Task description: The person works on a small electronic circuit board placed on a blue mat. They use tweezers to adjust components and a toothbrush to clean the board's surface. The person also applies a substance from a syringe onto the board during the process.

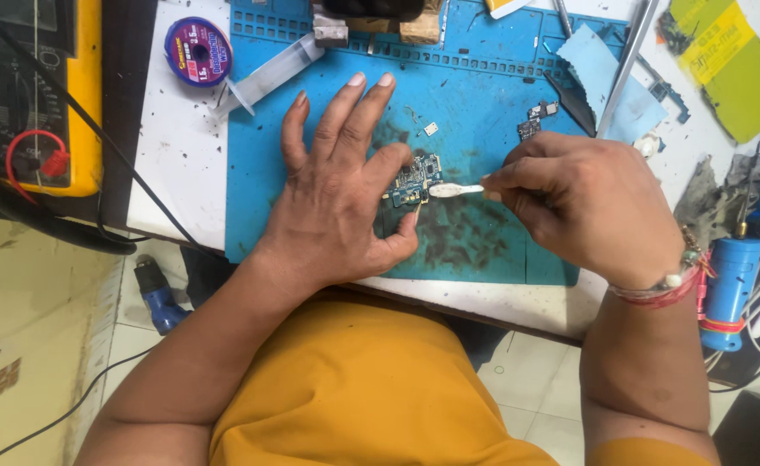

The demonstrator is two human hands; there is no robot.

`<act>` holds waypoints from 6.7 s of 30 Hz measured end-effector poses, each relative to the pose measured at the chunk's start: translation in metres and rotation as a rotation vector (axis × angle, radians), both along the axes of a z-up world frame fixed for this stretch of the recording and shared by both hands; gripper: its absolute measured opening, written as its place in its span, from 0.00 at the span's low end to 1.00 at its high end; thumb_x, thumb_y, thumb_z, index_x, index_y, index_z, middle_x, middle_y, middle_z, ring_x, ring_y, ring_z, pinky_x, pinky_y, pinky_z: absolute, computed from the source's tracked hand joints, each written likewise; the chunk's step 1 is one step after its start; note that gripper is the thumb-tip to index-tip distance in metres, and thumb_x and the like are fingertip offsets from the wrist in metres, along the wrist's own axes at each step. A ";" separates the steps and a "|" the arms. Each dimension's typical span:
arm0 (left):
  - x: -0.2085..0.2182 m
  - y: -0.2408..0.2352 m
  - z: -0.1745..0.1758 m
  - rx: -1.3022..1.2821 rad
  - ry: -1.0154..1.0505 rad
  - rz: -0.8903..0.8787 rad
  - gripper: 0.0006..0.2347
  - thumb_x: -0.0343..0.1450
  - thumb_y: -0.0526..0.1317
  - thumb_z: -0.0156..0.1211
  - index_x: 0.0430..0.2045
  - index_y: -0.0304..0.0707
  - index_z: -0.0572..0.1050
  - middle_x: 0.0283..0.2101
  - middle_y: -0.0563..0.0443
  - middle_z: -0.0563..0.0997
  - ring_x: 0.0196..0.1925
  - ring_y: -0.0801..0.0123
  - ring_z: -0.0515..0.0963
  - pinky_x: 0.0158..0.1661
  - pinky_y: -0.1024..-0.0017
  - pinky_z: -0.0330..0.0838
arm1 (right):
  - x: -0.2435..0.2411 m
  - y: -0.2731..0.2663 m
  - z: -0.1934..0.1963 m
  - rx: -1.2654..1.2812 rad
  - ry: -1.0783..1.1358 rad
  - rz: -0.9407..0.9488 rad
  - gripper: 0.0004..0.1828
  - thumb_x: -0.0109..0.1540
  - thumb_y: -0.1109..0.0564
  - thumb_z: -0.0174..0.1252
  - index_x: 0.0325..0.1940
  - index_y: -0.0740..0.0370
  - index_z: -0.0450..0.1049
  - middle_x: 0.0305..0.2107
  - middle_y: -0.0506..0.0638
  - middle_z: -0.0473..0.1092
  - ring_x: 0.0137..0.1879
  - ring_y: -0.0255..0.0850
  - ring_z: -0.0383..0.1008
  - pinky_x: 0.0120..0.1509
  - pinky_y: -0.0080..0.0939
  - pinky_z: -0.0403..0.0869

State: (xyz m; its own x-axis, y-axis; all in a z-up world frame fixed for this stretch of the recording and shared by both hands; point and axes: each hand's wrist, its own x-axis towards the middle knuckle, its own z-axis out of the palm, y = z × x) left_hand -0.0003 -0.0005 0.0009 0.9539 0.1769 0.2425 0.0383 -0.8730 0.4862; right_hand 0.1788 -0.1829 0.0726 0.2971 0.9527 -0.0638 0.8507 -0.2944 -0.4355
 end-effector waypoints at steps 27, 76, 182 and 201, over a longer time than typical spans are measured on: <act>-0.001 0.000 -0.003 0.001 -0.005 -0.009 0.20 0.64 0.51 0.69 0.44 0.39 0.78 0.74 0.32 0.56 0.78 0.47 0.48 0.72 0.38 0.34 | -0.003 0.005 0.001 -0.001 -0.002 -0.017 0.07 0.55 0.62 0.67 0.37 0.54 0.83 0.32 0.47 0.75 0.34 0.47 0.76 0.37 0.45 0.73; -0.004 0.000 -0.005 -0.009 0.006 -0.010 0.20 0.64 0.51 0.70 0.45 0.39 0.79 0.75 0.33 0.54 0.79 0.48 0.47 0.73 0.36 0.34 | -0.006 0.006 0.000 -0.047 0.016 -0.016 0.05 0.56 0.59 0.68 0.36 0.54 0.83 0.32 0.47 0.76 0.33 0.47 0.76 0.36 0.44 0.72; 0.005 0.006 0.019 -0.109 0.105 -0.024 0.21 0.62 0.51 0.64 0.43 0.38 0.77 0.71 0.31 0.58 0.76 0.45 0.49 0.69 0.34 0.35 | -0.046 0.008 0.007 0.092 0.104 -0.333 0.04 0.57 0.62 0.65 0.36 0.57 0.81 0.33 0.48 0.76 0.34 0.49 0.77 0.37 0.45 0.72; 0.003 0.006 0.022 -0.047 0.032 -0.035 0.20 0.61 0.49 0.64 0.45 0.42 0.78 0.71 0.33 0.60 0.75 0.46 0.54 0.70 0.40 0.38 | -0.065 -0.004 -0.010 0.196 0.107 -0.461 0.03 0.59 0.61 0.66 0.37 0.58 0.80 0.32 0.49 0.76 0.30 0.45 0.77 0.34 0.41 0.72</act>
State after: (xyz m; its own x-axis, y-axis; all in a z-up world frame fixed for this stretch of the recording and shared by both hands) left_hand 0.0024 0.0056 0.0231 0.9668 0.1536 0.2041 0.0242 -0.8505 0.5254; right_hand 0.1134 -0.1866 0.0628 0.6910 0.7212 0.0495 0.5990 -0.5329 -0.5977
